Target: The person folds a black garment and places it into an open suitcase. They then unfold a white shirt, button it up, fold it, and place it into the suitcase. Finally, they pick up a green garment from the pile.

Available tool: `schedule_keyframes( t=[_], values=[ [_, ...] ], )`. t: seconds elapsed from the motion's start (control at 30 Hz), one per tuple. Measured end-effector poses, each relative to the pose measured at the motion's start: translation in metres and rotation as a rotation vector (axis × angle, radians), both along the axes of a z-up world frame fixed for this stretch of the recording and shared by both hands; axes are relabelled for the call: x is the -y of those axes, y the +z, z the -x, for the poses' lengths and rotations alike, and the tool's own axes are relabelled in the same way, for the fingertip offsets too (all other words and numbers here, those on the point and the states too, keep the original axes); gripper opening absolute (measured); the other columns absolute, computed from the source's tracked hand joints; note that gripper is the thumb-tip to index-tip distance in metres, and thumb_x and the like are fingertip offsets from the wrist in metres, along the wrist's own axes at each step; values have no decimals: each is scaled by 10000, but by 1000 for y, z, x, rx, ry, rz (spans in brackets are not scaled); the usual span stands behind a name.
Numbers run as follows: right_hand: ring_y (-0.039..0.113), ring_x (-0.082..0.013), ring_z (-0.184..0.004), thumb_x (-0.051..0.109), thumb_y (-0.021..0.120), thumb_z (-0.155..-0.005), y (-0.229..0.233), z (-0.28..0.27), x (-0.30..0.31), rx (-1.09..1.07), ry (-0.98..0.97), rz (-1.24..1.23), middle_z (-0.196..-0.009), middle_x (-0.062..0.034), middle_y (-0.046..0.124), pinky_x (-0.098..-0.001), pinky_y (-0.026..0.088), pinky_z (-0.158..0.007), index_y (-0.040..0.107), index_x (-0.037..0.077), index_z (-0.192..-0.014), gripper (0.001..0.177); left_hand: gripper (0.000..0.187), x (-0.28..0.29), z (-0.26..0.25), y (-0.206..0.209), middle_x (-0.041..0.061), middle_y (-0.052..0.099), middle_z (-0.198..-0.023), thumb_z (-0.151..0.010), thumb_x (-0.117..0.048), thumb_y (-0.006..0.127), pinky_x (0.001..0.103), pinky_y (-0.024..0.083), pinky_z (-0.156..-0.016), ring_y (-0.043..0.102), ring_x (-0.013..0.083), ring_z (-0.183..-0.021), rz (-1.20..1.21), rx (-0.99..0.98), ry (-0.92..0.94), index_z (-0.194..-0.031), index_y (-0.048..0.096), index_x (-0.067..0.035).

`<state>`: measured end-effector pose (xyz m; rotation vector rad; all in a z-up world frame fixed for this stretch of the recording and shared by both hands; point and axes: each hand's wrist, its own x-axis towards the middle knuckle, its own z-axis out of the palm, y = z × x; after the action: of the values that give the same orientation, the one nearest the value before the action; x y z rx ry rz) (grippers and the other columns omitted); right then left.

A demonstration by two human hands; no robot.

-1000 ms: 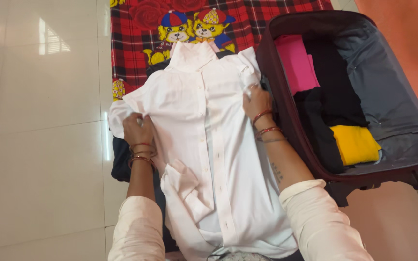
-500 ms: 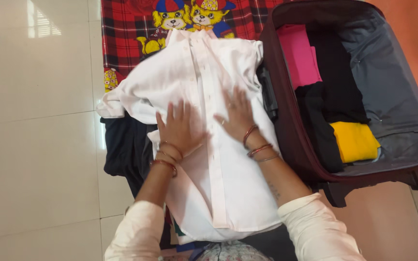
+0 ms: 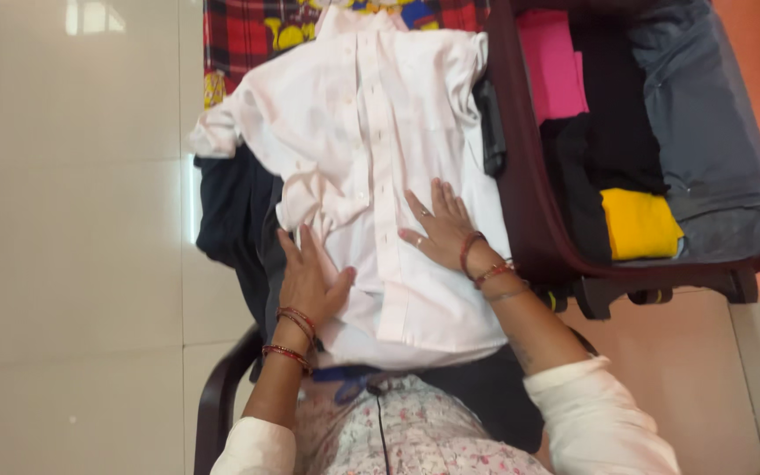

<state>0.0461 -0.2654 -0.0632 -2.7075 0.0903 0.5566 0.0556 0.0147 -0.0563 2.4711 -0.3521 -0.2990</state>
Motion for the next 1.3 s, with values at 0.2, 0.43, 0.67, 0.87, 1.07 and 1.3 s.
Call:
schedule_keyframes(
  t=[0.2, 0.43, 0.67, 0.87, 1.07, 1.3],
  values=[
    [-65, -493, -1538, 660, 517, -940, 65, 80, -18, -141, 189, 1, -1634, -352, -38, -562, 102, -1220, 149, 234, -1638, 897, 552, -23, 37, -3, 212, 690, -1230, -815, -161, 682, 456, 558, -865, 697, 413, -1014, 272, 269, 129, -1349, 607, -44],
    [113, -427, -1511, 467, 757, -803, 80, 149, -31, 99, 347, -15, -1625, -238, 186, -557, 177, -1194, 392, 244, -1533, 845, 168, -32, 58, 41, 120, 745, -822, -903, -237, 731, 396, 556, -658, 721, 308, -725, 131, 360, 165, -984, 781, -99],
    [698, -231, -1138, 177, 692, -919, 82, 178, -2, 380, 275, -52, -1220, -56, 739, -369, 546, -998, 743, 134, -1178, 268, 559, -28, 75, 89, 90, 728, -688, -926, -686, 597, 388, 551, -613, 726, 289, -662, -298, -6, 5, -822, 824, -186],
    [704, -292, -1050, 270, 729, -872, 117, 194, -1, 328, 350, -65, -1142, -116, 743, -416, 556, -879, 763, 81, -1084, 287, 443, -59, 50, 68, 82, 736, -705, -936, -587, 598, 457, 566, -637, 732, 312, -672, -237, 70, 75, -947, 812, -200],
    [693, -300, -1067, 379, 721, -921, 126, 175, -28, 555, 229, -171, -1193, -136, 716, -402, 561, -880, 712, 61, -1206, 427, 689, -84, -43, -19, 207, 642, -1272, -786, -255, 770, 505, 549, -852, 646, 417, -1113, -377, 204, 147, -1384, 509, -33],
    [763, -313, -944, 286, 735, -854, 75, 94, -59, 362, -129, -319, -1185, -219, 673, -376, 589, -860, 642, -32, -1185, 468, 448, -80, -52, -38, 193, 703, -1114, -889, -422, 723, 462, 562, -900, 688, 373, -1086, -488, -197, 266, -1170, 757, -75]
  ],
)
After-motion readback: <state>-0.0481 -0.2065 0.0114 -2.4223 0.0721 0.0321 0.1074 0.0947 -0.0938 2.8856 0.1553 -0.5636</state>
